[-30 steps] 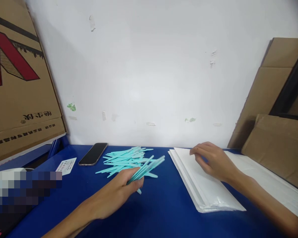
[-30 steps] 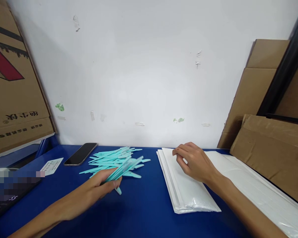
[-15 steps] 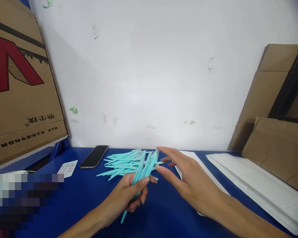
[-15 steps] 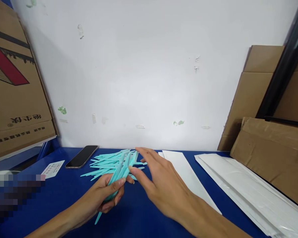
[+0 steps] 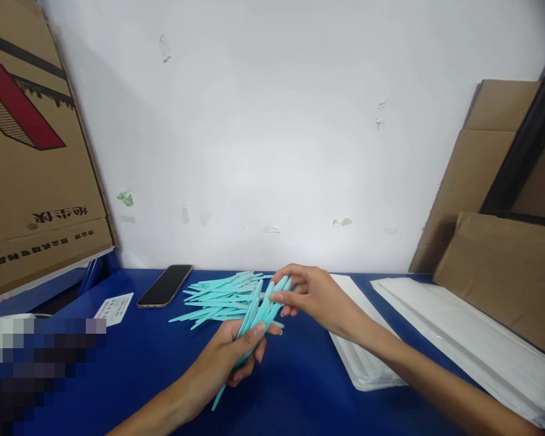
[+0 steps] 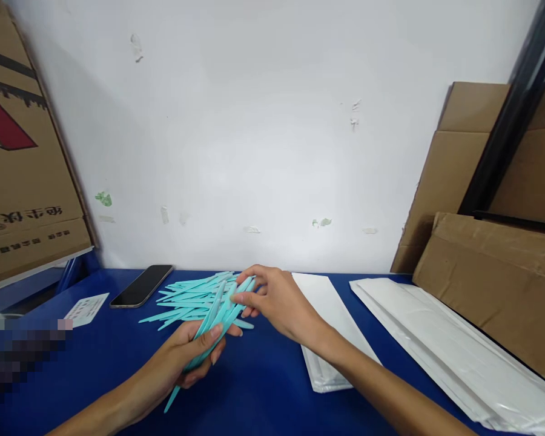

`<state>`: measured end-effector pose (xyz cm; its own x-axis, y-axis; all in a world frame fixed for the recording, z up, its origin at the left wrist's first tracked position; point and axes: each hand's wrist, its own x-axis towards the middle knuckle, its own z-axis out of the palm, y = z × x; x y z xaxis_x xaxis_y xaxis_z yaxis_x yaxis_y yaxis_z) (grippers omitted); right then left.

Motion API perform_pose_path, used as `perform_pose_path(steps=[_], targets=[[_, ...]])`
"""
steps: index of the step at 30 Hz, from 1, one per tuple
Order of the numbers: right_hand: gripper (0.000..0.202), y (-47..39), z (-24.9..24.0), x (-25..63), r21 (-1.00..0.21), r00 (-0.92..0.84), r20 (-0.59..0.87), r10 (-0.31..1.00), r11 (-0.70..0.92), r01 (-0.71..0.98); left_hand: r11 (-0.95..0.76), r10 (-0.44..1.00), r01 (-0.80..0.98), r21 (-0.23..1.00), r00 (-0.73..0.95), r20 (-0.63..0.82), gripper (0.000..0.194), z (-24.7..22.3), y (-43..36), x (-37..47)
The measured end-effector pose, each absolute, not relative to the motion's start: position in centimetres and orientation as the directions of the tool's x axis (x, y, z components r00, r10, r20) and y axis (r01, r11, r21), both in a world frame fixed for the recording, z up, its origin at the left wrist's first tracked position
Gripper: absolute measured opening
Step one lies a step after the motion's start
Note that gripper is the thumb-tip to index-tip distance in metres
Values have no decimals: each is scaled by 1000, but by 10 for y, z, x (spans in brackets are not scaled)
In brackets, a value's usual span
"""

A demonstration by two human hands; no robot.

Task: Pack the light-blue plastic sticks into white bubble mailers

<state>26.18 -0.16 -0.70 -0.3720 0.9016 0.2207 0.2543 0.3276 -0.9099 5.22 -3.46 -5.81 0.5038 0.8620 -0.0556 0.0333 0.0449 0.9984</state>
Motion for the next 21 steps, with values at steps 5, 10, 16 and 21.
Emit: perform_pose_path(steps=[5,10,16,21], targets=[[32,2,-4,268,-925,-393,179,902,291,245,42,872,57,997,485,-65,45,-57,-35,50],[33,-1,-8,264,-925,-404,182,896,296,239,3,874,85,996,484,-44,46,-61,-31,50],[37,-2,-11,261,-856,-381,241,893,381,351,-79,897,68,995,440,41,49,-61,-25,49],[31,-16,-15,256,-390,-452,357,817,570,723,-122,983,24,992,145,117,46,-54,-13,39]])
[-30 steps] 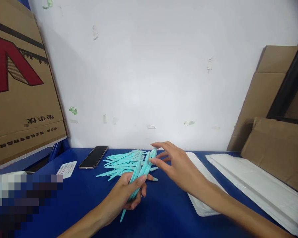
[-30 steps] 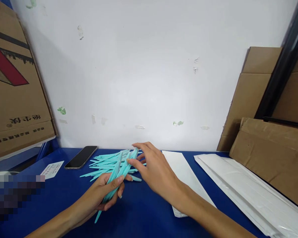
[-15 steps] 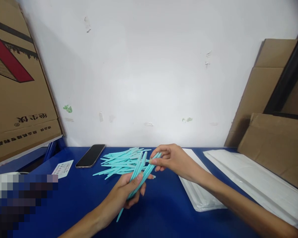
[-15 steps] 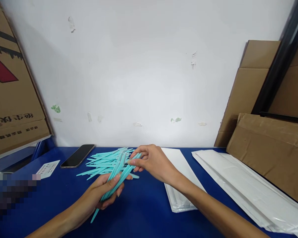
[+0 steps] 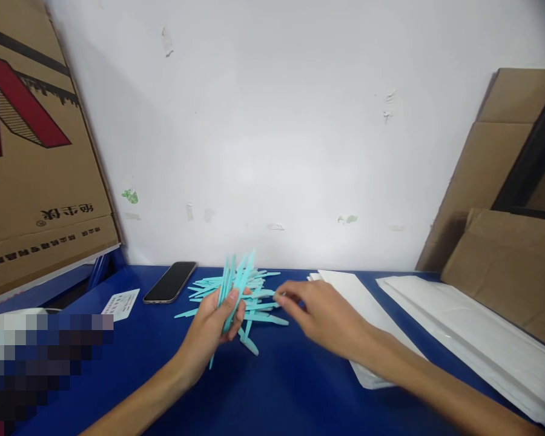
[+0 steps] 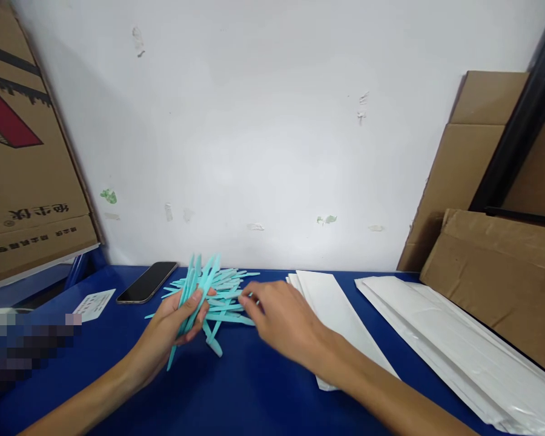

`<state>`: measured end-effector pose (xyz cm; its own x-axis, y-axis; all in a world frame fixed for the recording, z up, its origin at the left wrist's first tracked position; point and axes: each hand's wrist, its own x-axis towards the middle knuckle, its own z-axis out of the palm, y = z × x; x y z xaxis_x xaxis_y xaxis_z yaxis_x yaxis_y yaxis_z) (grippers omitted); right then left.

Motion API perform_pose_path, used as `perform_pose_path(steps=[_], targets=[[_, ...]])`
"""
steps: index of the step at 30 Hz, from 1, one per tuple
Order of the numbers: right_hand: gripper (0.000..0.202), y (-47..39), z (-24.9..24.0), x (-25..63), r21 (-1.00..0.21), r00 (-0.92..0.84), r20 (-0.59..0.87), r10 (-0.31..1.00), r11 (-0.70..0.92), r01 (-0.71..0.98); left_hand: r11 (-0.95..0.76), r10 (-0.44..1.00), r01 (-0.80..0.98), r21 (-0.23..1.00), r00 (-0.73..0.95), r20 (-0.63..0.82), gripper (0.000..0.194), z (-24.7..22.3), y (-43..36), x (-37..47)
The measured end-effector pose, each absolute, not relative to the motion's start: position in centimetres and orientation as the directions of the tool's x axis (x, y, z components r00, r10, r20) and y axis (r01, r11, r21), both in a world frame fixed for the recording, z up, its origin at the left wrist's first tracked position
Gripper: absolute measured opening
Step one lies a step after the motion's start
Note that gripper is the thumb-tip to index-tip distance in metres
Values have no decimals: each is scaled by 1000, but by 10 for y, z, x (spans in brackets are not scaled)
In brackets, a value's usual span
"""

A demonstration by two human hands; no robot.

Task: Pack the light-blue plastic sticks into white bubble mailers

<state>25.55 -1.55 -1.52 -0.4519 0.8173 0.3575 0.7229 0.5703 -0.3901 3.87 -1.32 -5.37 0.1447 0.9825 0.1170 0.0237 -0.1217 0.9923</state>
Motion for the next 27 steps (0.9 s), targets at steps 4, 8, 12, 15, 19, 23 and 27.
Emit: perform_pose_path(steps=[4,8,12,15,19,23,27], targets=[[34,-39,-36,242,-158,-781,231,580,815,558,-131,991,1,991,13,131,45,-51,-7,31],[52,-54,-65,229,-108,-852,147,503,864,491,-125,992,-17,992,12,126,44,-51,-8,32],[50,-59,-76,222,-13,-873,92,478,878,479,-118,992,-7,993,43,118,42,-50,-10,34],[39,-62,-68,220,43,-894,66,443,894,446,-124,991,5,992,60,123,44,-52,-10,33],[22,-65,-51,221,83,-826,147,545,825,559,-119,990,16,993,79,117,49,-56,-7,33],[18,-63,-43,226,104,-667,199,718,661,743,-113,989,15,993,96,111,49,-57,-9,35],[18,-58,-44,234,54,-588,142,796,587,808,-109,987,19,994,122,106,46,-57,-11,36]])
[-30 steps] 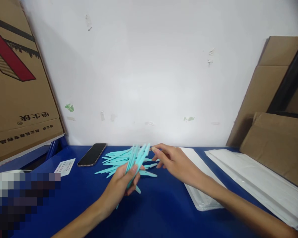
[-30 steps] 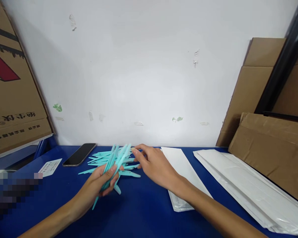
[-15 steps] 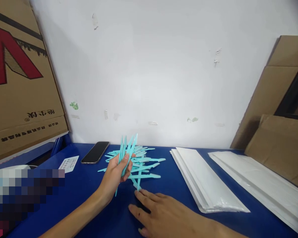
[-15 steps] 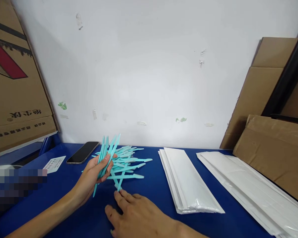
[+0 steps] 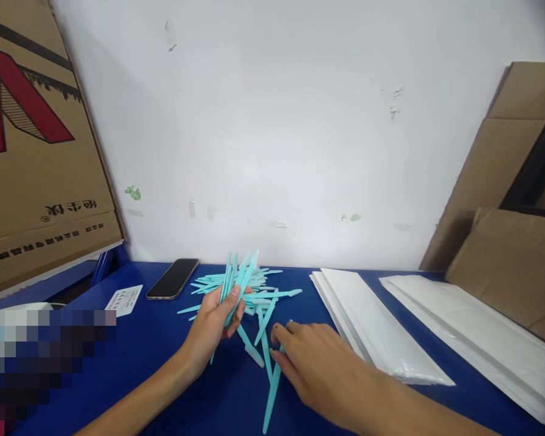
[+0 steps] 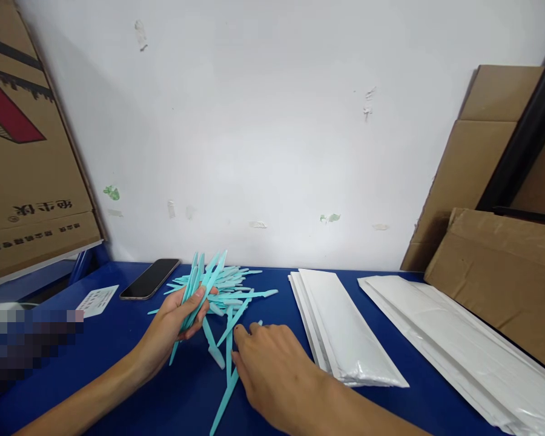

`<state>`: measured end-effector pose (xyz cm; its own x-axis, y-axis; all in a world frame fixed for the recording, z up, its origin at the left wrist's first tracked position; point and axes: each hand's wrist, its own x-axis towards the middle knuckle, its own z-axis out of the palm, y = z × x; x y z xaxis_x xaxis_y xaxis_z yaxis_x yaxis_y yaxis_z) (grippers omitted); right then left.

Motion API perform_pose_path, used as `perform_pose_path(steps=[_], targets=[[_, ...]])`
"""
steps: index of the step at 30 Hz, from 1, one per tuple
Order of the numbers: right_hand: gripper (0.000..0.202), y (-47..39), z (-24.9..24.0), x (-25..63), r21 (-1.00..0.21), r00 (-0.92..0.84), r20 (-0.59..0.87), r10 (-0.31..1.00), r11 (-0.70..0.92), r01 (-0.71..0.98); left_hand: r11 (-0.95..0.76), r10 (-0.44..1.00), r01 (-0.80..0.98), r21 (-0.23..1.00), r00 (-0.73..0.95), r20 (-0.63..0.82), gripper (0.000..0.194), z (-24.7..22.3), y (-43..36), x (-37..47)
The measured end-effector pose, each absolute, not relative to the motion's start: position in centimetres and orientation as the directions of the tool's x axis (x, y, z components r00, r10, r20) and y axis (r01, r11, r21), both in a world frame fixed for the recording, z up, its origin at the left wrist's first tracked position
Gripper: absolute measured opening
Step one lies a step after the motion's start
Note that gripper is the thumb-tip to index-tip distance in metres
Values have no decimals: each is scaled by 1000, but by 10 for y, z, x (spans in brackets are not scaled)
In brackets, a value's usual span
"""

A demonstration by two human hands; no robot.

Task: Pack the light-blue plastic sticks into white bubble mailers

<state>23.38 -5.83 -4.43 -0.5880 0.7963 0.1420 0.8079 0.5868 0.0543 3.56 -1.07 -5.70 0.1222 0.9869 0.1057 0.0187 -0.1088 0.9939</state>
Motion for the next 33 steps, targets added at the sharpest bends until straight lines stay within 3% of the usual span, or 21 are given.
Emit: perform_pose_path(steps=[10,19,25,30,33], targets=[[27,-58,-44,240,-16,-481,54,875,483,876,-122,976,33,992,185,114,45,-58,-13,39],[24,-56,-45,256,-101,-484,37,874,485,869,-84,974,-35,996,208,90,44,-52,-21,44],[34,-55,-29,251,-170,-473,51,880,475,864,-72,974,-22,997,213,75,42,-55,-20,44],[25,-46,-23,251,-328,-451,7,892,428,842,-111,960,27,994,262,100,45,-62,-17,44],[12,-44,-27,252,-341,-458,-52,888,415,844,-118,957,52,992,273,99,46,-65,-17,44]])
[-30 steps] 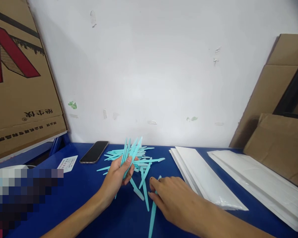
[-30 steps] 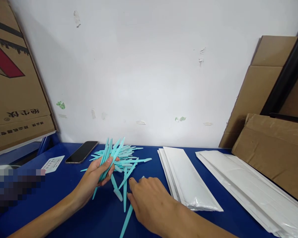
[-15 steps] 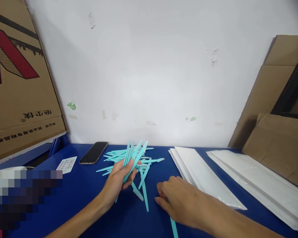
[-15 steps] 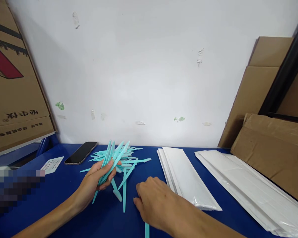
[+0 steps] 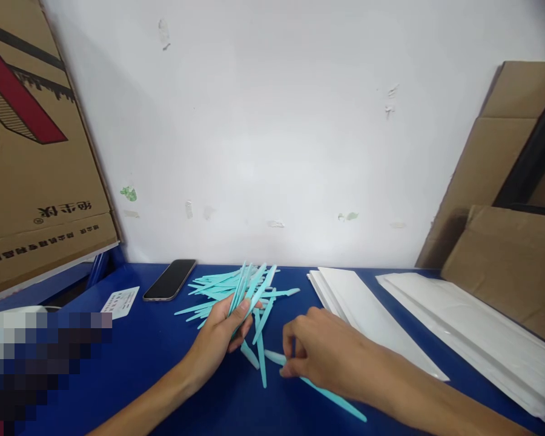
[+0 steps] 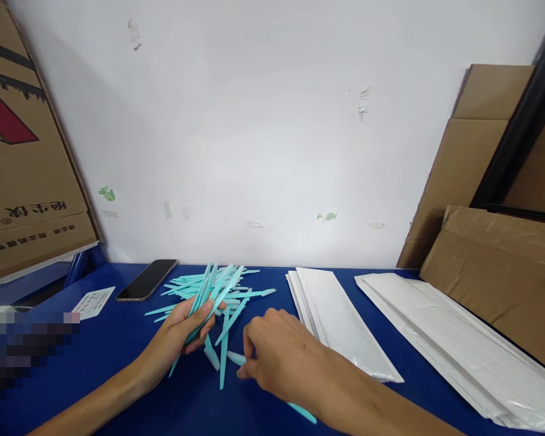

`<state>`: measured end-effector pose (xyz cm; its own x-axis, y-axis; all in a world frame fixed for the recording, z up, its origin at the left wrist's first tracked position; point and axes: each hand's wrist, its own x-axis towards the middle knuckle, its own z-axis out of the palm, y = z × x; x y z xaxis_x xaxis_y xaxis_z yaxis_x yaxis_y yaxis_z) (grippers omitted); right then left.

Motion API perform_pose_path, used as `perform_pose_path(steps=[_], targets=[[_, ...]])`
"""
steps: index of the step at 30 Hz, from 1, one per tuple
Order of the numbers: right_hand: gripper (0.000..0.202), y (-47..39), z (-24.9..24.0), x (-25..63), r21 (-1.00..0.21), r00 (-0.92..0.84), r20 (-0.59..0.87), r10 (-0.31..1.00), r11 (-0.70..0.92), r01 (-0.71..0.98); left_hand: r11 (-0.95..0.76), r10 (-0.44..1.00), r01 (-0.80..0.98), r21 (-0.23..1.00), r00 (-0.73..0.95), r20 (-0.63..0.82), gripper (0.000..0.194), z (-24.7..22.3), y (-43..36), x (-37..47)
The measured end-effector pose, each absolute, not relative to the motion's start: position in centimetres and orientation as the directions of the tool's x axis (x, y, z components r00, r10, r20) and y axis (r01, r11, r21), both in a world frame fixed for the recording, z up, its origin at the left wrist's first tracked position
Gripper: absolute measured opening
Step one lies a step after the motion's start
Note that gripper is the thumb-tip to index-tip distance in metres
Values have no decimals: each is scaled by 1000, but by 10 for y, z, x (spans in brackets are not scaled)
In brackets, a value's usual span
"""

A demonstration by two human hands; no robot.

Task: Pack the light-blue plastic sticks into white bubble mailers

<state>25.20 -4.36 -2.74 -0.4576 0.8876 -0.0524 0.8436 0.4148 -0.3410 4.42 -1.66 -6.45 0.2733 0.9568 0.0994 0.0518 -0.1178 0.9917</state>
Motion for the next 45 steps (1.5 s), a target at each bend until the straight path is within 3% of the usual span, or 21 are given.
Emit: perform_pose_path(steps=[4,8,10,12,14,18,22,26,29,32,35,38,40,42,45], targets=[[2,-50,-29,252,-235,-487,-64,871,461,856,-124,956,64,990,274,103,46,-64,-17,44],[14,-56,-22,253,-152,-508,-146,849,488,859,-128,958,62,990,265,107,45,-63,-17,45],[13,-53,-18,255,-168,-499,-134,856,477,863,-140,956,70,988,271,116,44,-63,-17,44],[11,-45,-16,257,-270,-492,-51,869,463,845,-153,952,79,985,281,125,43,-64,-17,44],[13,-36,-13,259,-464,-498,63,865,467,752,-148,950,77,986,288,121,43,-64,-18,45],[48,-19,-9,260,-819,-477,170,862,393,417,-73,965,35,997,253,62,43,-60,-22,45],[48,-15,-8,257,-952,-439,138,888,241,188,-35,972,-4,999,233,35,41,-55,-27,47],[46,-18,-12,251,-990,-439,113,891,138,26,-72,946,-48,996,315,84,39,-54,-31,49],[30,-21,-16,245,-959,-404,186,896,255,126,9,917,-55,998,399,14,41,-54,-33,50],[19,-25,-17,241,-806,-336,298,893,424,413,54,924,-72,996,383,-22,37,-51,-33,50],[22,-31,-19,239,-611,-388,299,872,487,625,53,950,-90,995,312,-22,34,-47,-30,45],[37,-39,-27,238,-407,-519,292,804,595,693,25,977,-106,994,212,-2,33,-43,-22,37],[52,-45,-34,238,-296,-633,228,740,671,679,-8,985,-115,993,169,28,33,-41,-16,30],[62,-50,-39,237,-263,-701,116,704,702,662,-71,985,-74,995,150,81,36,-39,-11,23],[65,-57,-40,236,-281,-724,-14,690,692,665,-251,964,179,951,131,230,36,-37,-4,18]])
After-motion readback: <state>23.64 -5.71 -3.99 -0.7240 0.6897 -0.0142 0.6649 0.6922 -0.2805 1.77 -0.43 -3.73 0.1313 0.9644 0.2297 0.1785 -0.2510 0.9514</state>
